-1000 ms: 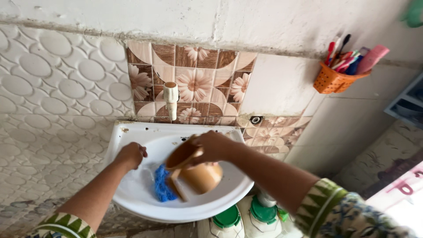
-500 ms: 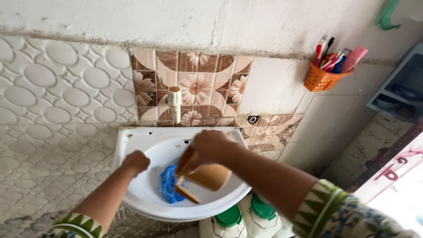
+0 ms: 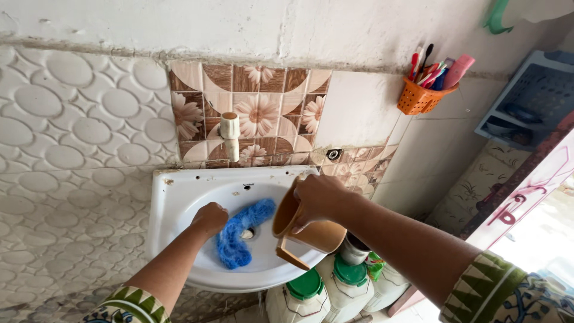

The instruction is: The person cleans a white bathroom sink using a blue scrubber and a brown mug. They repeatedly scoop water from a green basin, pour it over the scrubber and sink, and wipe the sink surfaces. The person also rinses the scrubber and mug during the process.

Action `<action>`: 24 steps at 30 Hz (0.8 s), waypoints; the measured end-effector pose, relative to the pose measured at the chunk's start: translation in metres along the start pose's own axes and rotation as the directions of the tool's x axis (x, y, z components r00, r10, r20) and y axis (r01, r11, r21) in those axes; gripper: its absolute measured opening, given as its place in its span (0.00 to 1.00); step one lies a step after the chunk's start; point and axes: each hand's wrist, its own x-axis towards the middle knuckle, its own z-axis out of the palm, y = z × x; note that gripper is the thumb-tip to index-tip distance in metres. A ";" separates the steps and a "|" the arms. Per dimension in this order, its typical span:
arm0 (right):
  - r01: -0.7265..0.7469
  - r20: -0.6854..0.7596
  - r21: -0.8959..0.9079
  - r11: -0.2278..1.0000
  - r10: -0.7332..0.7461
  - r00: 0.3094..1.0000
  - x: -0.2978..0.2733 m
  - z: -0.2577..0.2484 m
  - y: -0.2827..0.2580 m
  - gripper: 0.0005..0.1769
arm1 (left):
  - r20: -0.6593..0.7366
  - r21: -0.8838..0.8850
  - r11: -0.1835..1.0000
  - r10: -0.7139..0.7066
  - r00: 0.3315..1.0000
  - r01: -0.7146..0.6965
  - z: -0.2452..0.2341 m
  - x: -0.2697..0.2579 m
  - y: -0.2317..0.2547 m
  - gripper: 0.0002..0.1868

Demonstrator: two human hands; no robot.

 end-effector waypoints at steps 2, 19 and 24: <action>0.029 -0.027 -0.043 0.999 -0.030 0.999 -0.001 0.003 0.004 0.42 | 0.072 0.097 0.994 0.038 0.997 -0.045 0.008 0.010 -0.005 0.17; 0.270 -0.298 0.169 0.948 -0.212 0.931 -0.052 0.052 -0.021 0.47 | 0.251 -0.733 0.421 -0.562 0.788 0.534 -0.007 -0.112 -0.019 0.11; 0.081 -0.197 0.365 0.928 -0.008 0.980 -0.123 0.099 0.077 0.45 | 0.209 -0.572 0.671 -0.436 0.875 0.471 0.042 -0.134 0.063 0.09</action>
